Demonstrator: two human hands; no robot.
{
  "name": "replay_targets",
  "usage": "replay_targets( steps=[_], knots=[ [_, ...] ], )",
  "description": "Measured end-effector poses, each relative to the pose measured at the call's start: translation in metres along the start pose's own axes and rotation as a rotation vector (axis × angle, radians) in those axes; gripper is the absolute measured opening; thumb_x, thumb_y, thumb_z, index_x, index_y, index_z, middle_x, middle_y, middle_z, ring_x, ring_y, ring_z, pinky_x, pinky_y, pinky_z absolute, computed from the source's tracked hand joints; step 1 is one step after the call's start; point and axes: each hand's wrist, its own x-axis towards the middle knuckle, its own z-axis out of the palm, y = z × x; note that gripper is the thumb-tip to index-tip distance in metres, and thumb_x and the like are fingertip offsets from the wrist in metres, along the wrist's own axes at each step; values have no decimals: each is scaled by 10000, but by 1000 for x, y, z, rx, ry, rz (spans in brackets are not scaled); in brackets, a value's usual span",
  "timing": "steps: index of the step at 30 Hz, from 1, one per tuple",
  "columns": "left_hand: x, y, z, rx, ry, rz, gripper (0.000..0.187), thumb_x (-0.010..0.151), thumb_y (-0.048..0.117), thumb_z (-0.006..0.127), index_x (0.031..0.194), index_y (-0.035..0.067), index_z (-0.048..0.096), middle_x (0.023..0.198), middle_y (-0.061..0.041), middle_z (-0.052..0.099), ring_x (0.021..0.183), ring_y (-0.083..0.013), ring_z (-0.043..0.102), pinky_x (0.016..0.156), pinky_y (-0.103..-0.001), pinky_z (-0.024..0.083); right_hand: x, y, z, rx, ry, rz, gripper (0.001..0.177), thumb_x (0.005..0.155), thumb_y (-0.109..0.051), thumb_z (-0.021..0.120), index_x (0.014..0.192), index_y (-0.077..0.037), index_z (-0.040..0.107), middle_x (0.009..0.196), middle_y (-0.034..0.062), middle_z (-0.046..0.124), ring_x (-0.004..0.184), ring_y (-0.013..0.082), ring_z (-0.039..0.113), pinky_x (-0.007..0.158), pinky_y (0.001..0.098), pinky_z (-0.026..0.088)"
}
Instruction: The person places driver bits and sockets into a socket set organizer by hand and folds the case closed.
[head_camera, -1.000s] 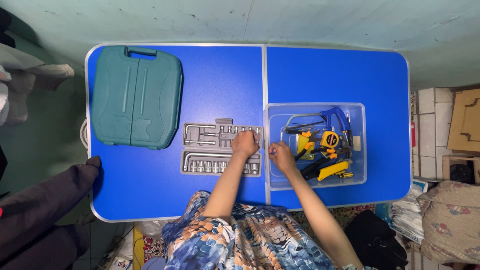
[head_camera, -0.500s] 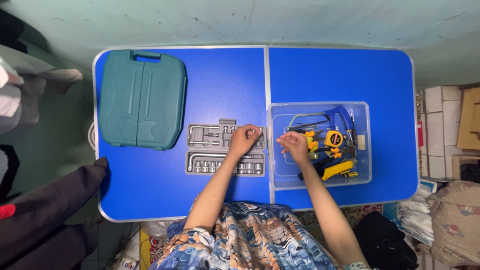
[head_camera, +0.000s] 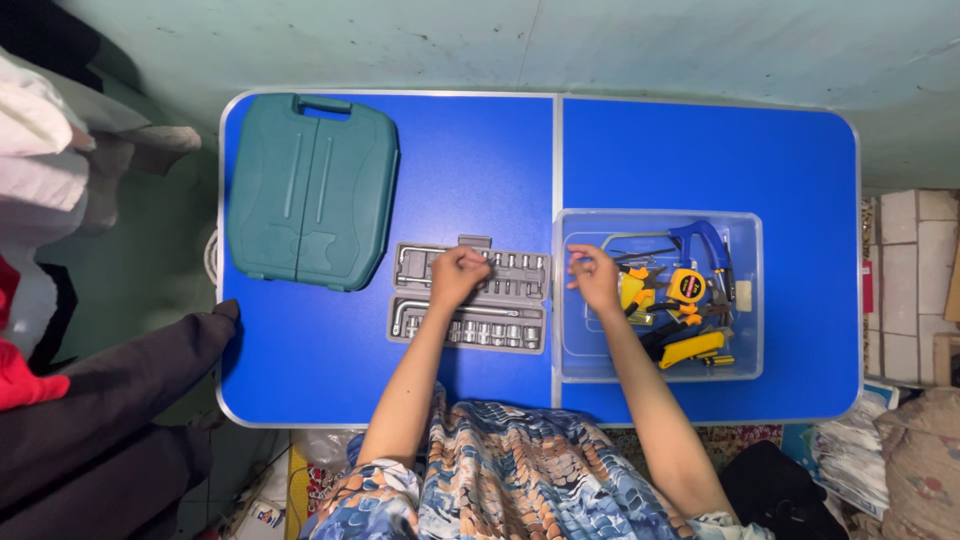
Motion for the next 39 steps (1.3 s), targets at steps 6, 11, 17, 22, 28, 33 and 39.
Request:
replay_targets(
  steps=[6, 11, 17, 22, 28, 33, 39],
  knots=[
    [-30, -16, -45, 464, 226, 31, 140, 699, 94, 833, 831, 64, 800, 749, -73, 771, 689, -162, 743, 695, -300, 582, -28, -2, 20, -674, -4, -436, 337, 729, 115, 699, 1049, 9, 700, 1053, 176, 648, 730, 258, 675, 674, 386, 552],
    [-39, -8, -48, 429, 204, 62, 128, 754, 92, 809, 882, 92, 803, 801, -53, 789, 740, -162, 767, 731, -304, 599, -39, -7, 21, -766, 23, -363, 245, 773, 118, 727, 980, -5, 683, 929, 157, 675, 811, 308, 672, 742, 414, 544],
    [-34, -5, -1, 475, -24, 202, 173, 851, 67, 776, 1002, 133, 829, 883, -99, 780, 766, -199, 737, 758, -330, 589, -39, 8, 17, -689, 35, -288, 265, 753, 106, 726, 987, -8, 674, 875, 140, 684, 763, 271, 684, 729, 385, 557],
    [-32, 12, 39, 461, -46, 130, 122, 802, 112, 791, 924, 113, 789, 844, -98, 782, 792, -230, 768, 771, -355, 606, -42, 16, 15, -682, 37, -289, 256, 766, 101, 731, 992, -5, 672, 872, 137, 686, 759, 265, 684, 719, 381, 558],
    [-33, 26, 49, 790, -136, 157, 112, 827, 110, 772, 912, 162, 823, 866, -151, 756, 825, -358, 720, 806, -457, 570, -40, 19, 14, -667, 30, -292, 253, 765, 94, 741, 986, -11, 674, 871, 128, 692, 748, 247, 690, 706, 368, 562],
    [-27, 17, 50, 609, -123, 183, 143, 831, 80, 731, 936, 139, 808, 901, -122, 776, 839, -325, 742, 807, -430, 589, -40, 13, 13, -661, 15, -289, 260, 757, 105, 733, 982, -8, 673, 872, 129, 692, 740, 246, 688, 702, 366, 561],
    [-16, 1, 53, 612, -52, 115, 223, 824, 124, 780, 1046, 139, 793, 905, -153, 764, 849, -327, 747, 831, -419, 590, -43, 11, 15, -630, 15, -275, 252, 767, 107, 732, 983, -11, 675, 867, 124, 691, 741, 237, 693, 697, 361, 563]
  ],
)
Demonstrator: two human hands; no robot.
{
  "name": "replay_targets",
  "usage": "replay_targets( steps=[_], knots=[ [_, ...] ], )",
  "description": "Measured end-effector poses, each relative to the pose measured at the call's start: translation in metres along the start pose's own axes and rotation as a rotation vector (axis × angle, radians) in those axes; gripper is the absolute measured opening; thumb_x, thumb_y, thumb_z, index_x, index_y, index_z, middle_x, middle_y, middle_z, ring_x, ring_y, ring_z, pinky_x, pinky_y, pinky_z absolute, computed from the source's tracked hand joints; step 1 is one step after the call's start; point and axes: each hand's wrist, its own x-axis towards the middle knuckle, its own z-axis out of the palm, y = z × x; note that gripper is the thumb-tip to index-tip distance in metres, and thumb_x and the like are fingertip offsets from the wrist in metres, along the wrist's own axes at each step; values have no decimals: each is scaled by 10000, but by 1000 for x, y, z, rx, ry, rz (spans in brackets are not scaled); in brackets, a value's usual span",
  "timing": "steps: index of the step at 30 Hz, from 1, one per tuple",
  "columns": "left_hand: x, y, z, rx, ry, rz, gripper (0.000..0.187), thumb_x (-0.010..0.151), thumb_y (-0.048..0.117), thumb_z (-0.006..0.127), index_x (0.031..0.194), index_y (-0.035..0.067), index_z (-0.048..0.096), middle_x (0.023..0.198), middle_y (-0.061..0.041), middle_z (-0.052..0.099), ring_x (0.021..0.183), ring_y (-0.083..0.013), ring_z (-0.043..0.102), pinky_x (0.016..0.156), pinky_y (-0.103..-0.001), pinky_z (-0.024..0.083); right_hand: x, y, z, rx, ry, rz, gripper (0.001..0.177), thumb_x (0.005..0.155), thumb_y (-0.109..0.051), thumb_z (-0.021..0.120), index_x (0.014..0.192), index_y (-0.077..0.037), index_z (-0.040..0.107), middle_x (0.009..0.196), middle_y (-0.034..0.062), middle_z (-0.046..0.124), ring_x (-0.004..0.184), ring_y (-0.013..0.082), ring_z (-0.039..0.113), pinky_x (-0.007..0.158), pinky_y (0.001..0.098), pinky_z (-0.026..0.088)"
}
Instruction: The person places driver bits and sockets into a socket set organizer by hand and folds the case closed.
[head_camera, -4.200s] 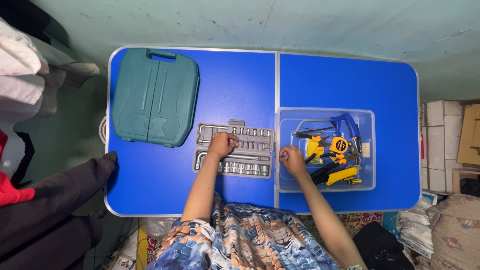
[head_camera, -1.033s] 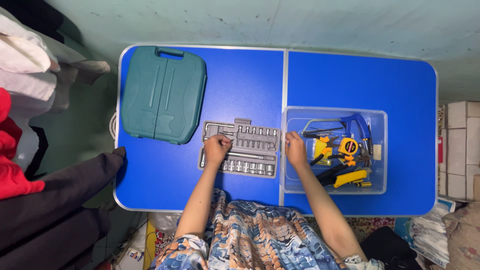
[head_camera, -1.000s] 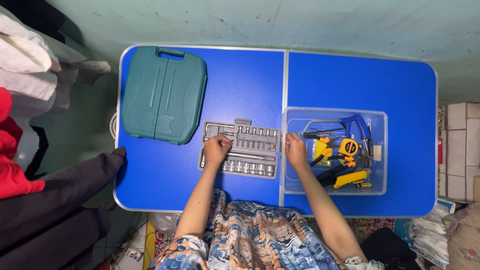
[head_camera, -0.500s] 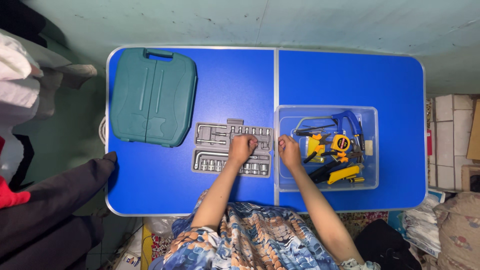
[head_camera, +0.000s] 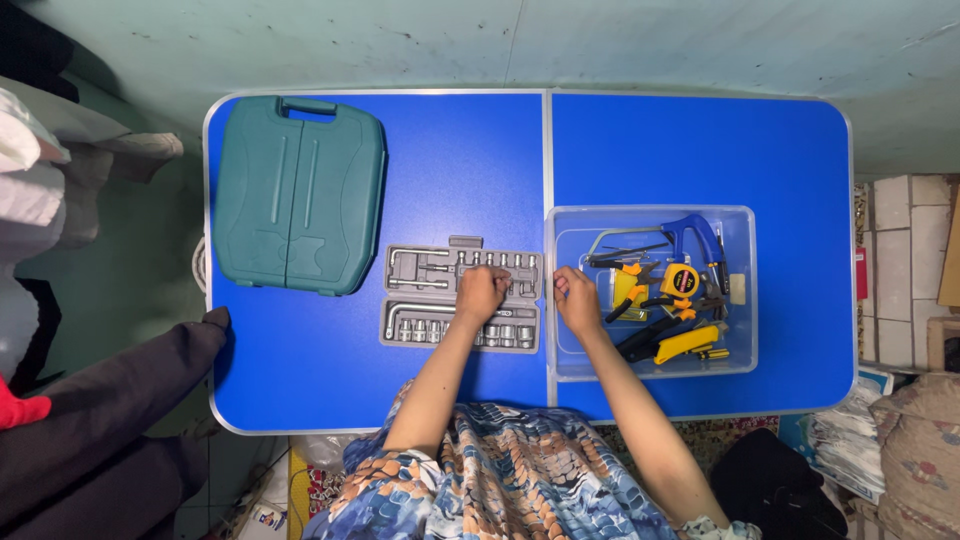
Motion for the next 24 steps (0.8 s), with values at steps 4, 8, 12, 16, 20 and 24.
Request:
replay_targets(
  steps=[4, 8, 12, 16, 20, 24],
  knots=[
    [2, 3, 3, 108, -53, -37, 192, 826, 175, 820, 1018, 166, 821, 927, -147, 771, 897, -347, 734, 850, -444, 581, 0, 0, -1, -10, 5, -21, 264, 762, 119, 725, 986, -9, 674, 865, 129, 686, 748, 244, 690, 699, 361, 561],
    [1, 12, -2, 114, -66, -48, 218, 800, 179, 832, 1017, 193, 820, 1003, -158, 744, 917, -369, 713, 831, -477, 563, -1, -2, -1, -12, 3, -8, 268, 763, 115, 726, 991, -17, 677, 868, 126, 686, 755, 239, 696, 704, 359, 564],
    [3, 13, -1, 119, -74, -78, 118, 814, 177, 816, 931, 175, 806, 1003, -131, 758, 934, -347, 725, 833, -469, 568, -1, -2, -1, -20, -1, -4, 272, 767, 125, 715, 997, -14, 675, 873, 130, 683, 762, 242, 697, 709, 360, 566],
    [4, 12, 5, 140, -60, -86, 84, 811, 163, 798, 886, 132, 774, 992, -112, 754, 925, -341, 720, 804, -471, 569, -2, -4, -2, -27, -6, -2, 284, 760, 123, 720, 1004, -16, 679, 874, 130, 684, 758, 247, 693, 707, 362, 563],
    [7, 10, 5, 153, -80, -102, 45, 850, 157, 748, 879, 153, 783, 970, -104, 765, 919, -329, 734, 827, -464, 574, -1, -4, -1, -31, 8, -23, 283, 758, 125, 724, 1001, -11, 677, 871, 135, 681, 755, 259, 682, 702, 374, 556],
    [12, 7, 2, 84, -105, -177, 67, 882, 194, 724, 879, 184, 791, 941, -95, 778, 923, -316, 736, 825, -457, 573, -1, -2, 0, -31, 5, -23, 274, 761, 119, 732, 994, -15, 679, 868, 133, 680, 763, 255, 687, 705, 373, 559]
  ],
)
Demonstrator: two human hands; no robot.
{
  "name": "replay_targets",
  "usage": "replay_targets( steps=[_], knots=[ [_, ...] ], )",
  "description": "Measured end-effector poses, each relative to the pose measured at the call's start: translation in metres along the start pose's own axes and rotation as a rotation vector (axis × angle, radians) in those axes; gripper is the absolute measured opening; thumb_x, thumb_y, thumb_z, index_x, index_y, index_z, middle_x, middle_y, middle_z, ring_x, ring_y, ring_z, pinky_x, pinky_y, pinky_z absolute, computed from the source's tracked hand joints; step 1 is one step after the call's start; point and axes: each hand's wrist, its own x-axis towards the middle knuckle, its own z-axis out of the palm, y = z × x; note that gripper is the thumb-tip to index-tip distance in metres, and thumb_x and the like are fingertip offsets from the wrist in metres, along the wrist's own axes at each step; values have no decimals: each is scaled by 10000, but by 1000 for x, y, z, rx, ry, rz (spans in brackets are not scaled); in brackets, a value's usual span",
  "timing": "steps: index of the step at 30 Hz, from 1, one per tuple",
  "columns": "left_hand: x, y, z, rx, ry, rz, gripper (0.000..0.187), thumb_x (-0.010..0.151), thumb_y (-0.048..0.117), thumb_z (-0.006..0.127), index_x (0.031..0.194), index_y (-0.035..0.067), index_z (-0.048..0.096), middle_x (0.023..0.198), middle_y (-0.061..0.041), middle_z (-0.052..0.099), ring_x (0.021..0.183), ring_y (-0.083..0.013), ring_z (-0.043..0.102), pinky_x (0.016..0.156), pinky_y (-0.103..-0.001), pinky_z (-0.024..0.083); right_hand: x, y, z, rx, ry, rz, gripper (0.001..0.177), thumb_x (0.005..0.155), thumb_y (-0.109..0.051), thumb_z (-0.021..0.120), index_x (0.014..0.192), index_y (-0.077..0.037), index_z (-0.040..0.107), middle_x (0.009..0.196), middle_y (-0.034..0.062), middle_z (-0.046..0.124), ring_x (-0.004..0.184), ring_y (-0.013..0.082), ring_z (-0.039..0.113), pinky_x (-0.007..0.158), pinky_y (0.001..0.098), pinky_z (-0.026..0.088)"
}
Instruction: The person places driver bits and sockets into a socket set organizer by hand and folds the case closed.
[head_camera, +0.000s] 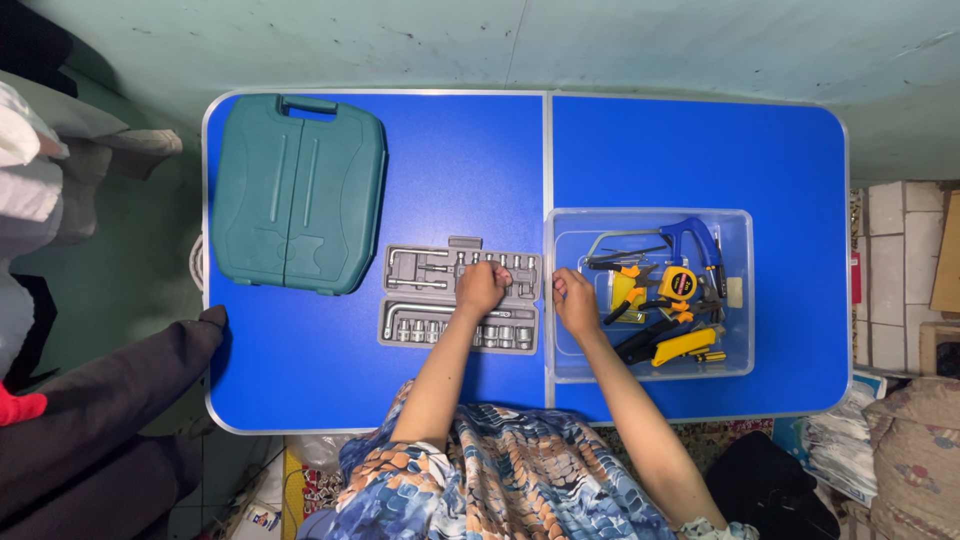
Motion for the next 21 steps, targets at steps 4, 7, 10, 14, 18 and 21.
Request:
replay_targets(
  steps=[4, 7, 10, 14, 18, 21],
  knots=[
    [5, 7, 3, 81, 11, -58, 79, 886, 193, 723, 871, 188, 800, 951, -96, 776, 929, -321, 734, 823, -453, 575, 1, -2, -1, -5, -7, 9, 280, 757, 118, 731, 995, -19, 673, 868, 126, 673, 759, 257, 687, 705, 372, 563],
    [4, 9, 2, 75, 29, -66, 63, 859, 232, 762, 897, 187, 785, 943, -105, 770, 926, -329, 732, 816, -453, 574, -1, -3, -2, -13, -8, 7, 284, 756, 124, 724, 993, -23, 670, 863, 124, 666, 758, 260, 685, 705, 376, 563],
    [0, 12, 0, 67, 78, -14, 64, 868, 204, 730, 886, 201, 792, 950, -94, 771, 905, -336, 734, 803, -465, 572, 1, -5, -2, -14, -5, 1, 283, 753, 120, 731, 989, -22, 667, 856, 127, 663, 759, 269, 680, 699, 385, 557],
    [-5, 11, -1, 62, 54, -11, 83, 851, 242, 761, 924, 224, 797, 935, -111, 763, 894, -344, 731, 801, -461, 576, 0, -6, -3, -29, -18, 8, 274, 765, 122, 715, 990, -28, 673, 858, 129, 662, 760, 273, 685, 706, 385, 560],
    [-5, -1, 8, 38, 43, 20, 109, 856, 182, 719, 905, 209, 812, 927, -89, 780, 895, -327, 738, 804, -449, 580, 0, -5, -4, -32, -7, 5, 264, 778, 111, 720, 996, -30, 676, 860, 131, 663, 767, 281, 680, 699, 393, 554],
    [7, -22, 15, -129, 21, 68, 136, 859, 161, 686, 874, 198, 816, 905, -66, 799, 877, -279, 772, 830, -408, 598, 0, -6, -2, -32, -7, -5, 263, 773, 110, 723, 991, -31, 677, 854, 136, 659, 769, 288, 678, 704, 401, 550]
  ],
)
